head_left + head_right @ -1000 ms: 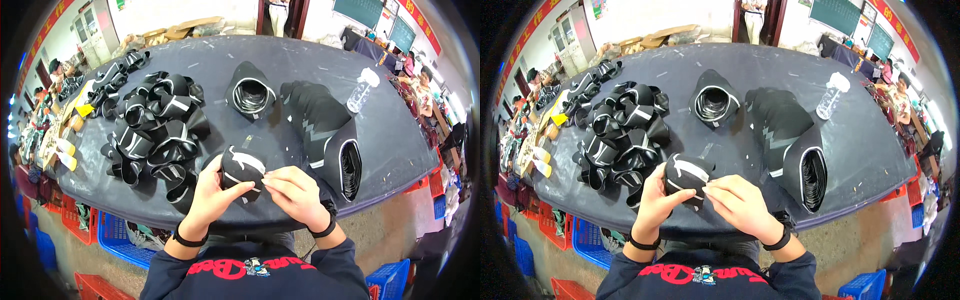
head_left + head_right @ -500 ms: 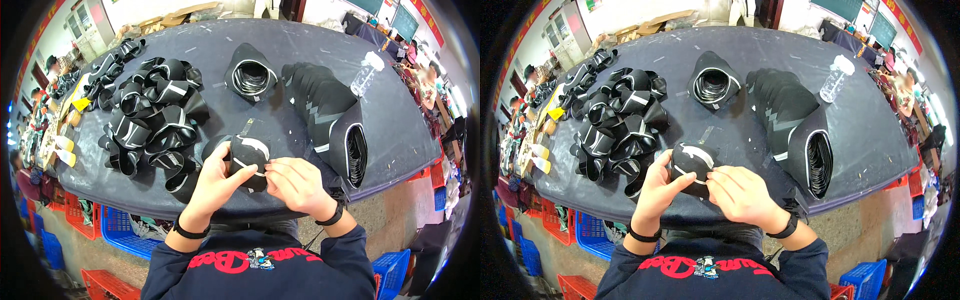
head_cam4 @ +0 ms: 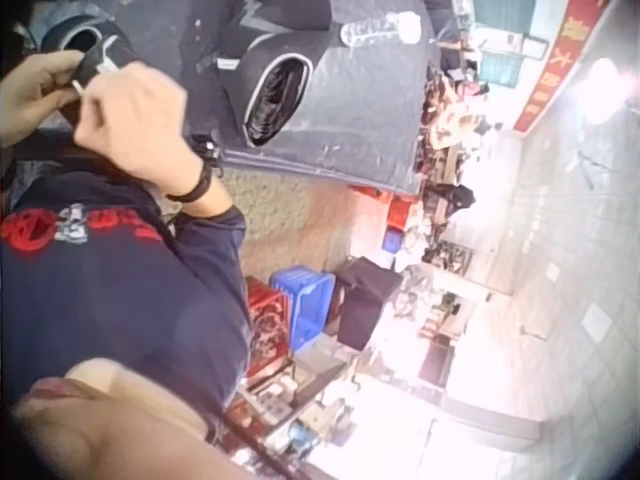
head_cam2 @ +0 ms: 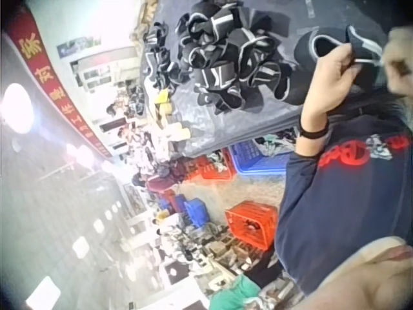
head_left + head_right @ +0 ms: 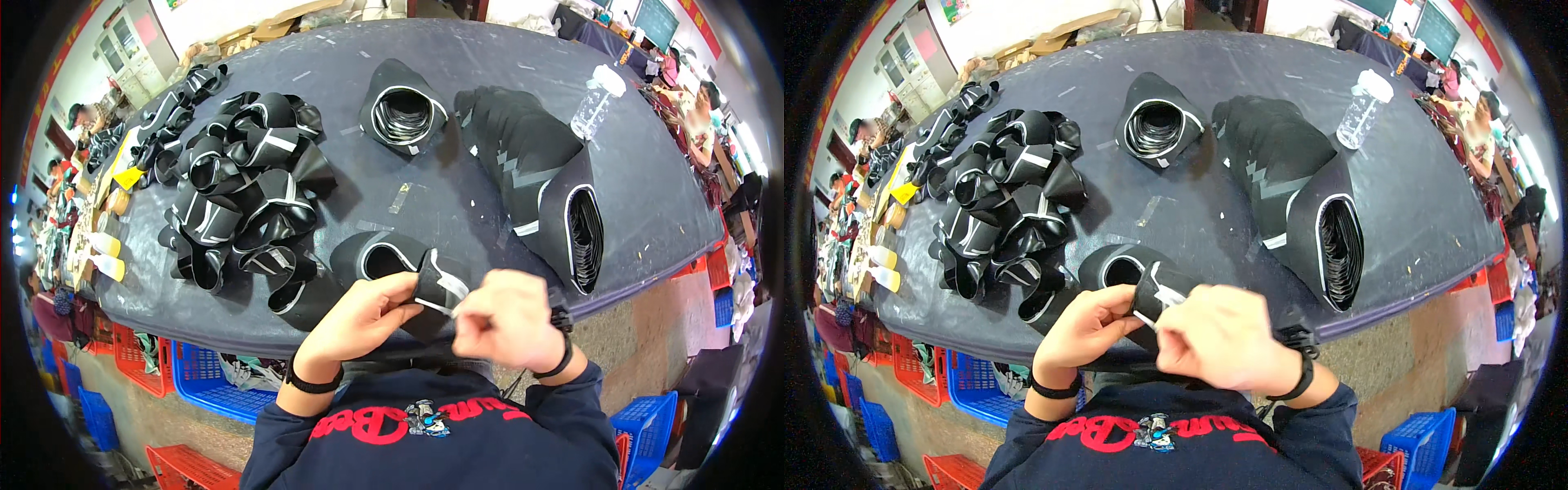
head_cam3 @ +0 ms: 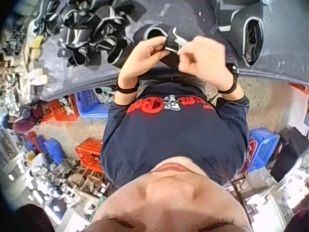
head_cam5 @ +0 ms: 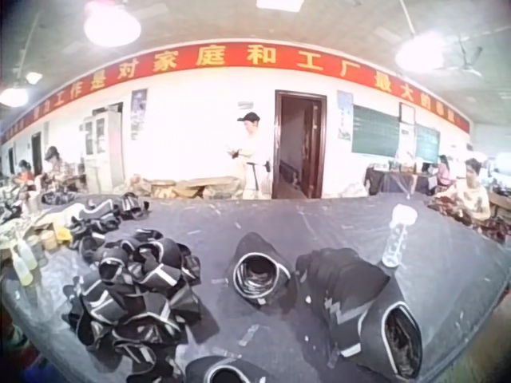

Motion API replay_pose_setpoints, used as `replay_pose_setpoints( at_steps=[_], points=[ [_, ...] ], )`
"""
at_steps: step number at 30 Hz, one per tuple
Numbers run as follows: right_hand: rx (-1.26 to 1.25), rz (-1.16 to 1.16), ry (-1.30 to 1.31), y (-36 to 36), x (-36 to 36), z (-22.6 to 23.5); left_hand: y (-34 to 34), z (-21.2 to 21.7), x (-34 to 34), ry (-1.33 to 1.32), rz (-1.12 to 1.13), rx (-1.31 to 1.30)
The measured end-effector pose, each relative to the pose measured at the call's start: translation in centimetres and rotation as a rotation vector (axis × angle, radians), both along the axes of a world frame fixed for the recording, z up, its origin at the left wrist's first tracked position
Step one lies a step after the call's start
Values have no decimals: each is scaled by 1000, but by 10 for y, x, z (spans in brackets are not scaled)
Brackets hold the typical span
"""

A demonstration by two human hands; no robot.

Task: Applying adhesive strips or components to the heel section of shoe uppers.

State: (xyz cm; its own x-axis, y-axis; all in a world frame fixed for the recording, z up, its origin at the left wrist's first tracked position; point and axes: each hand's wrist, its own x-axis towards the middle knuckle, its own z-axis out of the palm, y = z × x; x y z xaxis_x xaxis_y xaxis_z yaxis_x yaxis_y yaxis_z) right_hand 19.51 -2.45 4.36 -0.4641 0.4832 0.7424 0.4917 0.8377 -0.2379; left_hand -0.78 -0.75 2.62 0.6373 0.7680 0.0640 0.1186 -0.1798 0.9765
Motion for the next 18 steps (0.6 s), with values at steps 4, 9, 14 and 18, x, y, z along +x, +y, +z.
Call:
replay_pose_setpoints(
  at_steps=[4, 9, 14, 18],
  points=[
    [25, -25, 24, 6, 7, 10, -7, -1, 8, 7, 73, -38],
    [-8, -184, -29, 17, 11, 9, -11, -2, 8, 39, 52, 32],
    [-229, -202, 69, 30, 10, -10, -10, -9, 9, 91, 90, 97],
    [-234, -185, 87, 30, 9, -11, -12, -21, 13, -85, 116, -36]
  ],
)
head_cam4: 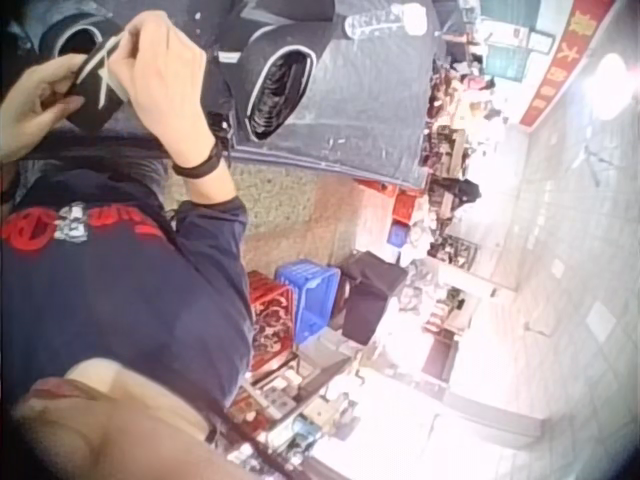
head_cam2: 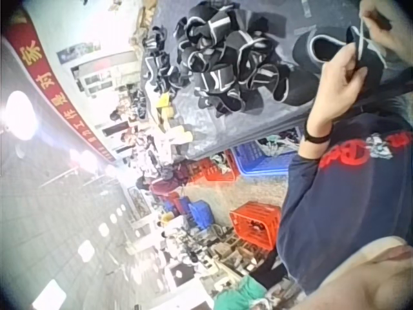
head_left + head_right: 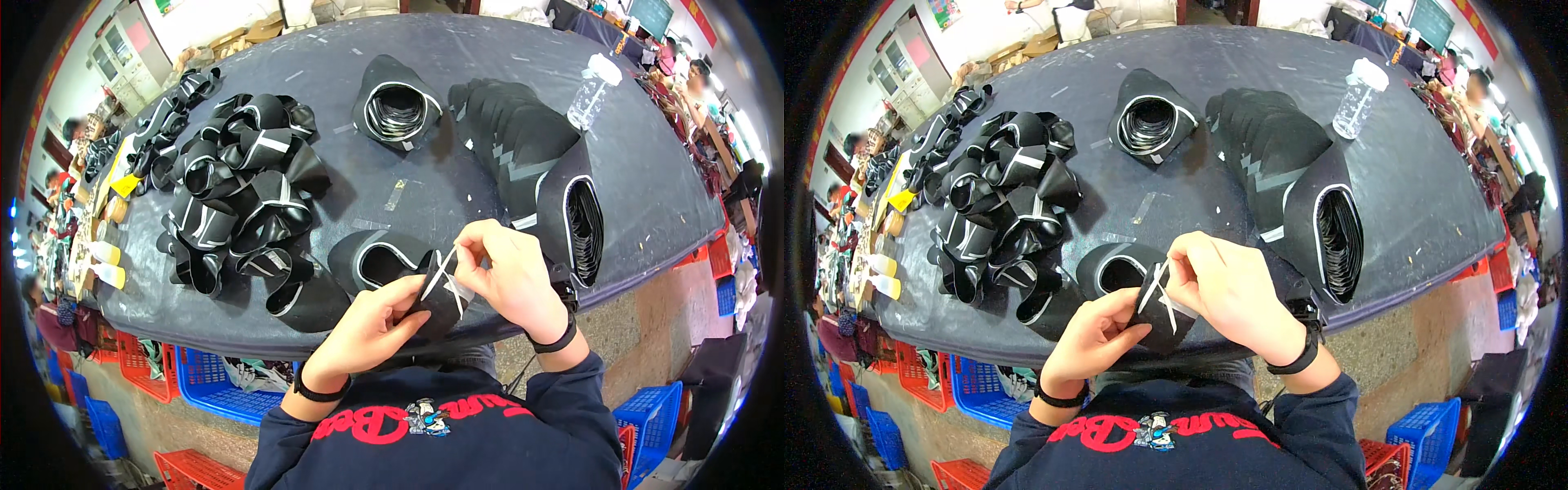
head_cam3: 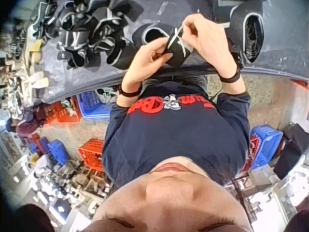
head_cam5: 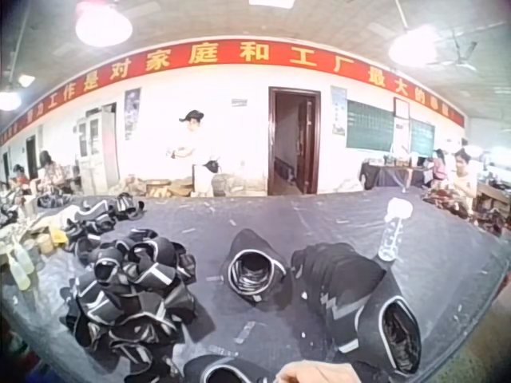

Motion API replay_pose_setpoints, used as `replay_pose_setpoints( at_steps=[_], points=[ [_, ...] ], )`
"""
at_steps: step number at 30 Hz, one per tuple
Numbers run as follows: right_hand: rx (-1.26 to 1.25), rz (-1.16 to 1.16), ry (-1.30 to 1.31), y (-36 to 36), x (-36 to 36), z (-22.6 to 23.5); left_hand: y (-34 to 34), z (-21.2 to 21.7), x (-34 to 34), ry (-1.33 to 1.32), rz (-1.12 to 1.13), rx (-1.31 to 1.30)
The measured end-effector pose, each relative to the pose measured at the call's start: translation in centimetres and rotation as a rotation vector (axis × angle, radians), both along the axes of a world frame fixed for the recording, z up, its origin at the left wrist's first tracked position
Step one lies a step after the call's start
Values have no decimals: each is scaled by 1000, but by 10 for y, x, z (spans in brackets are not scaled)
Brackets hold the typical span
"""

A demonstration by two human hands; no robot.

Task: Applying adhesive strips or components to the heel section of shoe uppers.

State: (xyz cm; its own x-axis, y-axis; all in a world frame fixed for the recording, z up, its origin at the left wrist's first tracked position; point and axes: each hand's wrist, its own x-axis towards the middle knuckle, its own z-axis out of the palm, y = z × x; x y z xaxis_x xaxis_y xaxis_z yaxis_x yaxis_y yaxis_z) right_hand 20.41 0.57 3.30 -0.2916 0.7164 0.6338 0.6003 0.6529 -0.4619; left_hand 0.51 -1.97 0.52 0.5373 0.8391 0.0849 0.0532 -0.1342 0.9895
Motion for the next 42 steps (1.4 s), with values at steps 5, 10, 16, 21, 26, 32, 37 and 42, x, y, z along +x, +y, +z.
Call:
replay_pose_setpoints(
  at_steps=[5, 10, 16, 21, 26, 32, 37, 42],
  points=[
    [-64, -28, 25, 2, -1, -8, 0, 4, 12, -192, 35, -104],
    [-44, -34, 50, 0, -2, -11, 7, -3, 23, -223, 218, -151],
    [-60, 2, 227, -10, -4, -6, 3, -12, 27, -396, 377, -39],
    [-1, 90, 205, -15, -2, -9, 4, -13, 28, -469, 389, -24],
    [48, 61, 149, -20, -13, -10, 5, -21, 27, -493, 355, -22],
    [288, -24, 21, -24, -13, -16, 3, -14, 33, -391, 326, -4],
    [372, -62, -45, -28, -15, -20, 0, -12, 36, -489, 315, -63],
    [403, -69, -22, -31, -18, -26, -1, -12, 36, -478, 342, -48]
  ],
)
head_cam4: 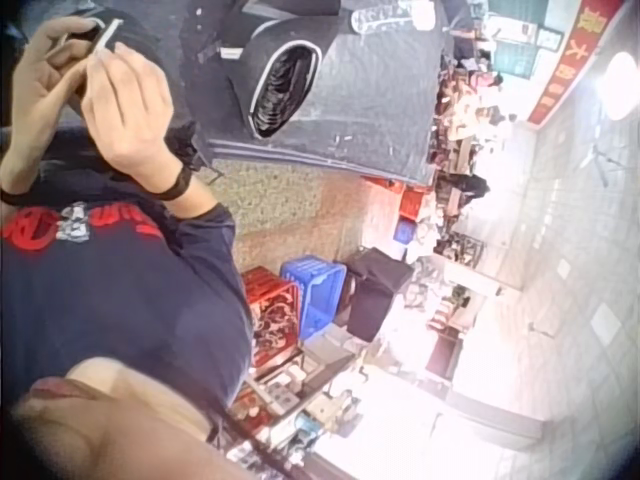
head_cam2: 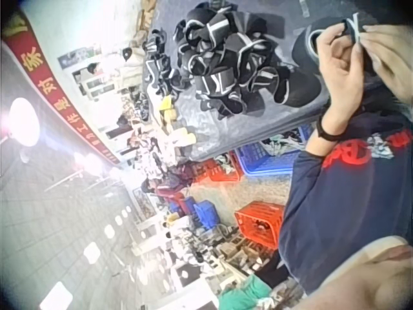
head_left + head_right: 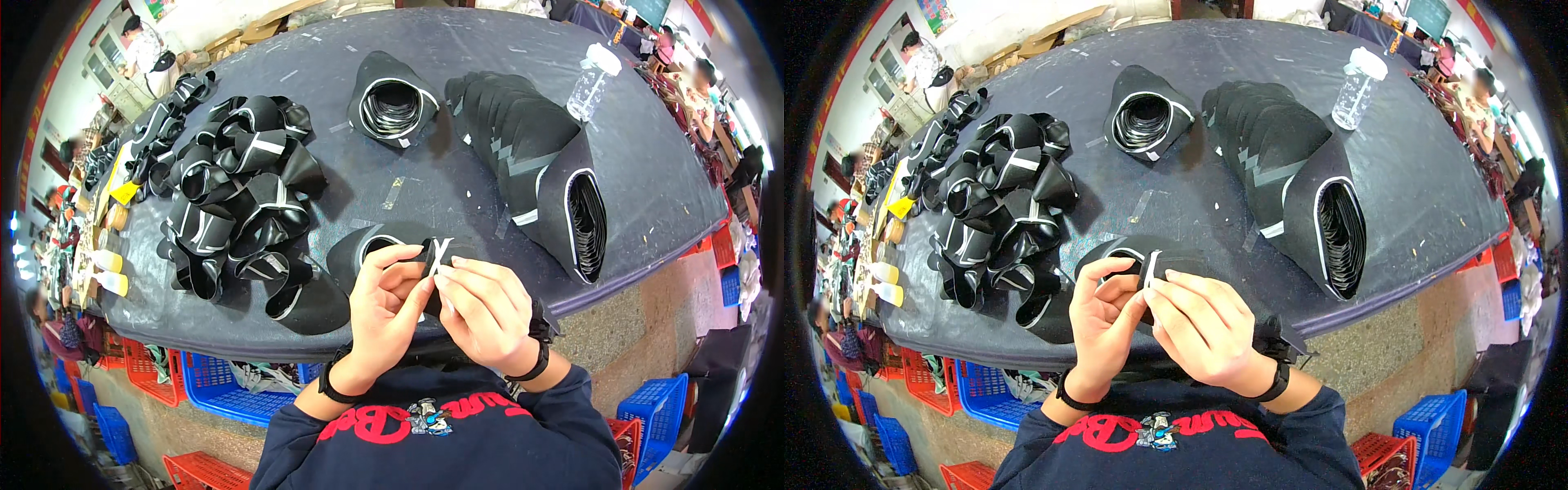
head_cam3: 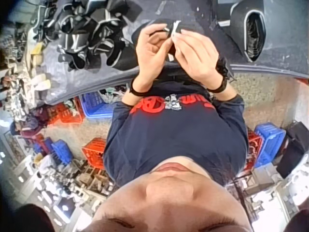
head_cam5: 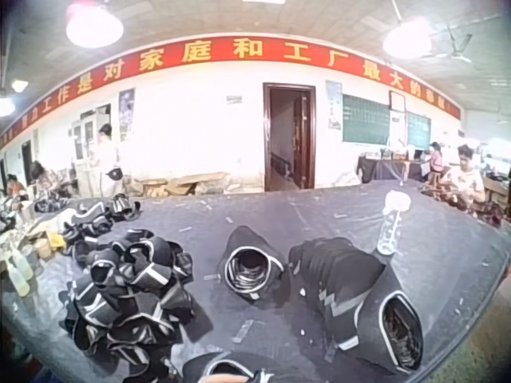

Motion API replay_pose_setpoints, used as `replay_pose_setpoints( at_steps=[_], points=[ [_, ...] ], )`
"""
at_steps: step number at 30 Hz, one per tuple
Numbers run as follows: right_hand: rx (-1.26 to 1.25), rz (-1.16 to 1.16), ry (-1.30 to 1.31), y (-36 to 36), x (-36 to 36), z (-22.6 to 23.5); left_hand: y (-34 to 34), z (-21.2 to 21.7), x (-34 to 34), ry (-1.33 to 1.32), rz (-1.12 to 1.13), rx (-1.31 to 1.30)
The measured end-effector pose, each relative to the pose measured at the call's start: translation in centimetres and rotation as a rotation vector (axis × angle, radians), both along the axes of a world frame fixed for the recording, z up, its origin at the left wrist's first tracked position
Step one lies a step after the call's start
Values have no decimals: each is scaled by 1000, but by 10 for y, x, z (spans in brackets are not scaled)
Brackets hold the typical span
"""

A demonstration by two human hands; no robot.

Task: Applying adhesive strips or components to the heel section of shoe uppers.

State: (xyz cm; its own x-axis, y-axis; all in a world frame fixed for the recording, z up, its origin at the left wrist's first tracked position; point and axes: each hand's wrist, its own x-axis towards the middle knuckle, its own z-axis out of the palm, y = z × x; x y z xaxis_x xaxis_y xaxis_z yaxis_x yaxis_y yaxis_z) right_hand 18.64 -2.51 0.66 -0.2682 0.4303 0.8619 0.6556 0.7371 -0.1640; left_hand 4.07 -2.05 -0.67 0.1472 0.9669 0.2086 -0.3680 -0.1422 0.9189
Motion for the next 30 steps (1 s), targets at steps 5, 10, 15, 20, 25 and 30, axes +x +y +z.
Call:
replay_pose_setpoints(
  at_steps=[5, 10, 15, 20, 25, 30],
  points=[
    [14, -4, -30, 0, 0, 1, -1, -3, 0, 8, 44, 19],
    [24, 26, -104, 0, 4, 4, -1, -6, 0, 20, 56, 117],
    [1, 54, -48, 0, 6, 3, -2, -6, 0, 129, 85, 163],
    [-59, 104, 8, 0, 9, 1, 0, -3, 1, 149, 78, 194],
    [-353, 203, 359, -6, 8, 4, 1, -5, 0, 232, 120, 229],
    [-714, 448, 607, -6, 20, 0, 10, -9, -7, 559, 283, 657]
  ],
)
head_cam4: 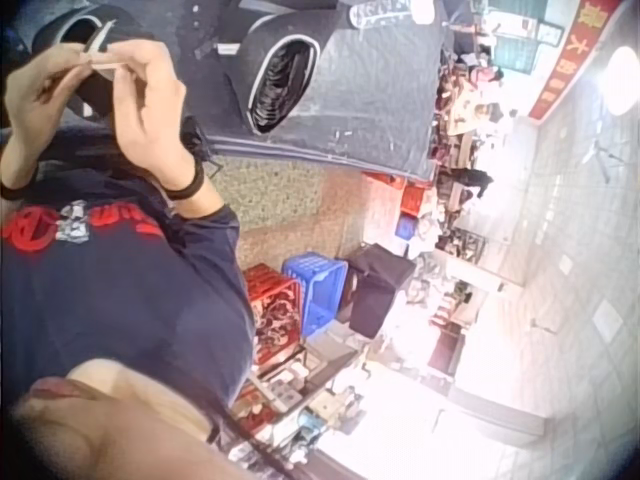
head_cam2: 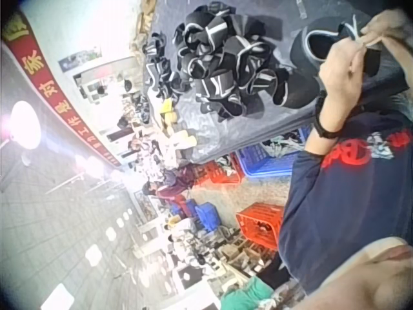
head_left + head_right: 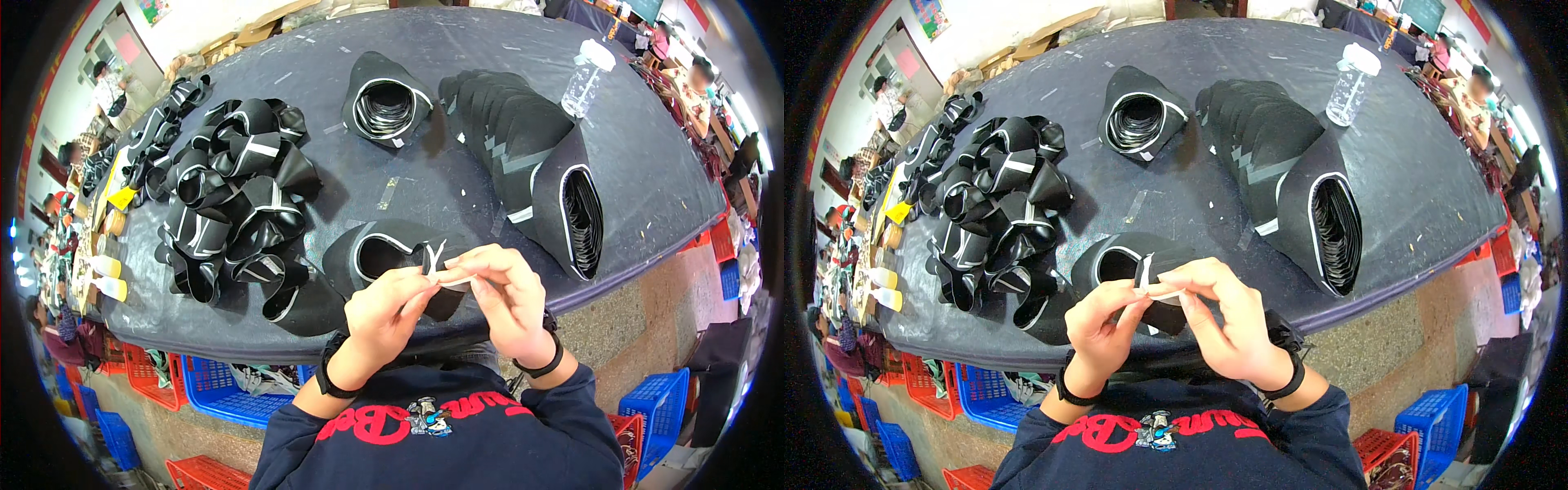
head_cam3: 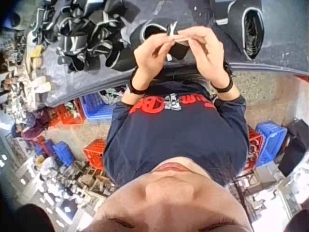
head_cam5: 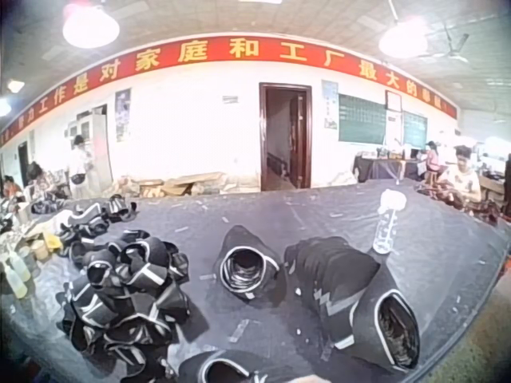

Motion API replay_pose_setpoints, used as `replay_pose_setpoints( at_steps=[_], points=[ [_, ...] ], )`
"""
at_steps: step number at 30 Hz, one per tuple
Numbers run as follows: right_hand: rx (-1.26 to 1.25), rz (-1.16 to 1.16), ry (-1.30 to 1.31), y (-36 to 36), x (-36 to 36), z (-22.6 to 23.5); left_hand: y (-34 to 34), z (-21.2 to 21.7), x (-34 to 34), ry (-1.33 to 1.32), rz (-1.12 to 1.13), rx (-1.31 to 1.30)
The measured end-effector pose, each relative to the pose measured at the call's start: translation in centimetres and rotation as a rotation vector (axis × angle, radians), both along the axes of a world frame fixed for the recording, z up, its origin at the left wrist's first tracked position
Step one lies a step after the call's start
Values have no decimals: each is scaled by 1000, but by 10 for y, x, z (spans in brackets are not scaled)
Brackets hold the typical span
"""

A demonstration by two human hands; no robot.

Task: Applying adhesive strips or components to the heel section of shoe uppers.

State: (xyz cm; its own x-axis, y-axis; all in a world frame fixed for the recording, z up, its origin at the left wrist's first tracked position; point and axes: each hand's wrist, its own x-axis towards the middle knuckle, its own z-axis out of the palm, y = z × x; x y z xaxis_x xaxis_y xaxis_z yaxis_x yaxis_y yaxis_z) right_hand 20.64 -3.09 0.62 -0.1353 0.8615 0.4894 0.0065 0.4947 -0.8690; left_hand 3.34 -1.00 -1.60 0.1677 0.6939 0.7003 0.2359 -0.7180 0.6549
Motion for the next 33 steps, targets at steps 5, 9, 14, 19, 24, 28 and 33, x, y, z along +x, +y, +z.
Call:
replay_pose_setpoints(
  at_steps=[5, 9, 14, 19, 24, 28, 33],
  points=[
    [-219, 295, 229, 4, 11, 15, 0, 4, -5, 8, 8, 7],
    [-207, 274, 184, 8, 8, 8, -2, -1, -4, -111, -55, -207],
    [-290, 210, 399, 11, 0, 0, -1, 1, -9, -49, -82, -163],
    [-364, 93, 59, 21, -6, 9, -6, -2, -4, -90, -104, -203],
    [-321, 54, 183, 24, -16, 0, -10, 4, -1, -288, -82, -373],
    [-108, -109, 48, 17, -19, -2, -6, 3, -1, -610, -215, -577],
    [333, -356, -331, 3, -28, 3, -6, 5, 2, -752, -256, -639]
  ],
)
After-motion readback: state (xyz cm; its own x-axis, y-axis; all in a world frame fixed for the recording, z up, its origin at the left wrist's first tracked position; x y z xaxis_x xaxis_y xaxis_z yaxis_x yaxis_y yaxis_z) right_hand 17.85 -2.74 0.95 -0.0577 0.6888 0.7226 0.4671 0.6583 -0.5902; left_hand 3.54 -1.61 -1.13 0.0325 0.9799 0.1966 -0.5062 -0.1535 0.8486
